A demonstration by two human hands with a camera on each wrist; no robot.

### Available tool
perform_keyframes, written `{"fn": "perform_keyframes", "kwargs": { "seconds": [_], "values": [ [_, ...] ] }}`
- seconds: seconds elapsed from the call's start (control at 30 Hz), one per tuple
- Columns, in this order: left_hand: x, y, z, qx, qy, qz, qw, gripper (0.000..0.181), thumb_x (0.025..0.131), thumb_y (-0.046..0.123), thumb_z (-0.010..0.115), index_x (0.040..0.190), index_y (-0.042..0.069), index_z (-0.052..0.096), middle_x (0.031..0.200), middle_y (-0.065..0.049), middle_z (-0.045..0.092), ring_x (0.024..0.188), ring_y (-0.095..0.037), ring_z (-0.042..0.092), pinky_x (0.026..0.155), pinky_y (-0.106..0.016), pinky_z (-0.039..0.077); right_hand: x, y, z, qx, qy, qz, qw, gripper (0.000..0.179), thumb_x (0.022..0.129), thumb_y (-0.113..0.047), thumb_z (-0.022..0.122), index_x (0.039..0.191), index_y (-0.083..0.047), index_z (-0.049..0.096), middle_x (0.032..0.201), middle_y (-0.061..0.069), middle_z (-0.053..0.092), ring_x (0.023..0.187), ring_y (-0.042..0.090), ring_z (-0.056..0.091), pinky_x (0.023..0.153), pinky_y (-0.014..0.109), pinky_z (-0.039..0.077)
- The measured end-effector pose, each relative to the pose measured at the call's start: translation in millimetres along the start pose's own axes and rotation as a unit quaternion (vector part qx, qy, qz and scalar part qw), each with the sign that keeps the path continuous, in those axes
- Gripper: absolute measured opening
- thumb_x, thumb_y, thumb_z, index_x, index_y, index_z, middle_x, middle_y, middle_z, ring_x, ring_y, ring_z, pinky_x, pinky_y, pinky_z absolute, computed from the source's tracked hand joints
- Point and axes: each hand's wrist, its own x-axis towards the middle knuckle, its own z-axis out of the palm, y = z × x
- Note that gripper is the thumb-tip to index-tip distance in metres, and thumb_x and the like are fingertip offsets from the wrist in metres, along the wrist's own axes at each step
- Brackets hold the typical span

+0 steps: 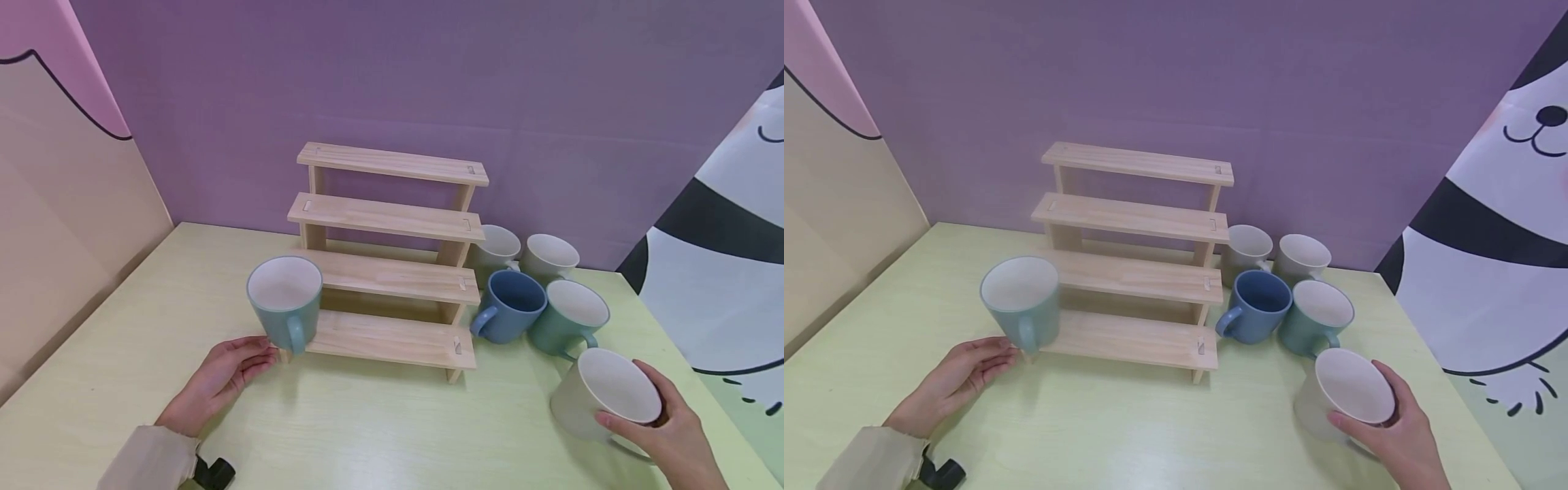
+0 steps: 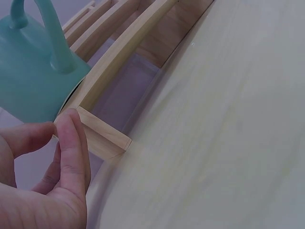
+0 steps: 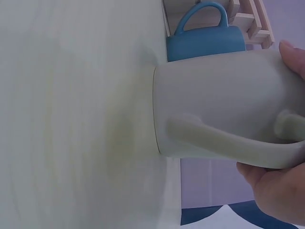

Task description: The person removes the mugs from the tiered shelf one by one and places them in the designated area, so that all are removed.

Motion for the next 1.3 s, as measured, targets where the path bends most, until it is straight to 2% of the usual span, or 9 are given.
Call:
{"fn": "perform_keyframes", "kwargs": {
  "seconds": [0.1,0.2,0.3,0.8,0.93,1.03,1.17,1.27,1.3],
  "values": [
    [0.2,-0.2,-0.7,-0.002,-0.004,0.0,1.0,0.024,0.099,0.002,0.047,0.089,0.011,0.067,0.087,-0.001,0.072,0.082,-0.009,0.069,0.078,-0.017,0.057,1.5,-4,-1,-0.016,-0.017,0.015,0.9996,0.096,0.082,-0.031,0.075,0.154,-0.02,0.013,0.124,-0.004,0.045,0.089,-0.009,0.044,0.062,0.006,0.043],
    [0.5,-0.5,-1.9,-0.005,-0.009,0.001,1.0,0.024,0.098,0.002,0.047,0.089,0.01,0.067,0.088,-0.002,0.072,0.082,-0.009,0.069,0.077,-0.017,0.057,4.6,-11,-2,-0.032,-0.043,0.041,0.9977,0.103,0.083,-0.037,0.074,0.153,-0.01,0.004,0.14,0.024,0.032,0.107,0.021,0.047,0.061,0.007,0.041],
    [0.9,-1.0,-3.1,-0.007,-0.011,0.0,0.9999,0.024,0.098,0.001,0.046,0.089,0.01,0.067,0.088,-0.002,0.072,0.082,-0.009,0.07,0.077,-0.017,0.057,6.7,-13,-4,-0.043,-0.061,0.051,0.9959,0.105,0.083,-0.04,0.072,0.152,-0.005,0.0,0.144,0.032,0.024,0.113,0.044,0.037,0.06,0.008,0.039],
    [-0.5,-2.0,-2.2,-0.002,-0.025,0.007,0.9997,0.024,0.099,0.002,0.046,0.09,0.011,0.067,0.088,-0.002,0.072,0.082,-0.01,0.07,0.078,-0.017,0.057,7.9,-15,-14,-0.077,-0.108,0.01,0.9911,0.105,0.086,-0.037,0.07,0.149,0.003,-0.003,0.142,0.035,0.022,0.107,0.038,0.044,0.066,0.013,0.044],
    [-0.4,-1.2,-1.6,0.001,-0.018,0.003,0.9998,0.024,0.099,0.003,0.046,0.09,0.011,0.067,0.088,-0.001,0.072,0.082,-0.01,0.07,0.078,-0.018,0.057,6.9,-13,-13,-0.02,-0.087,-0.003,0.996,0.1,0.088,-0.03,0.069,0.151,-0.002,-0.004,0.153,0.003,0.022,0.119,-0.001,0.039,0.072,0.004,0.043],
    [-0.4,-0.4,-2.1,-0.001,-0.012,0.002,0.9999,0.023,0.099,0.003,0.047,0.09,0.01,0.067,0.088,-0.002,0.072,0.082,-0.01,0.07,0.077,-0.018,0.057,6.3,-14,-13,0.013,-0.066,-0.021,0.9975,0.097,0.089,-0.026,0.068,0.153,-0.008,-0.003,0.155,-0.013,0.017,0.105,-0.027,0.027,0.074,-0.006,0.034],
    [0.0,-0.4,-2.5,-0.004,-0.015,0.005,0.9999,0.024,0.099,0.003,0.046,0.09,0.01,0.067,0.088,-0.002,0.072,0.082,-0.01,0.07,0.078,-0.018,0.057,10.4,-24,-14,0.01,-0.071,-0.001,0.9974,0.098,0.09,-0.033,0.066,0.153,-0.011,-0.005,0.161,0.01,0.003,0.143,-0.005,0.009,0.084,-0.009,0.027],
    [0.5,-1.1,-2.4,-0.002,-0.021,0.006,0.9998,0.025,0.099,0.003,0.045,0.09,0.011,0.067,0.088,-0.002,0.072,0.083,-0.01,0.07,0.078,-0.018,0.057,11.8,-30,-16,0.013,-0.076,0.013,0.997,0.097,0.09,-0.036,0.065,0.153,-0.014,-0.006,0.16,0.015,0.0,0.148,0.022,0.0,0.087,-0.01,0.024],
    [0.6,-1.2,-2.4,-0.002,-0.021,0.005,0.9998,0.026,0.099,0.003,0.045,0.089,0.011,0.067,0.088,-0.002,0.072,0.083,-0.01,0.07,0.078,-0.018,0.057,11.1,-30,-16,0.016,-0.075,0.008,0.997,0.096,0.091,-0.035,0.065,0.154,-0.015,-0.005,0.161,0.012,0.0,0.148,0.018,0.0,0.088,-0.01,0.024]
  ]
}}
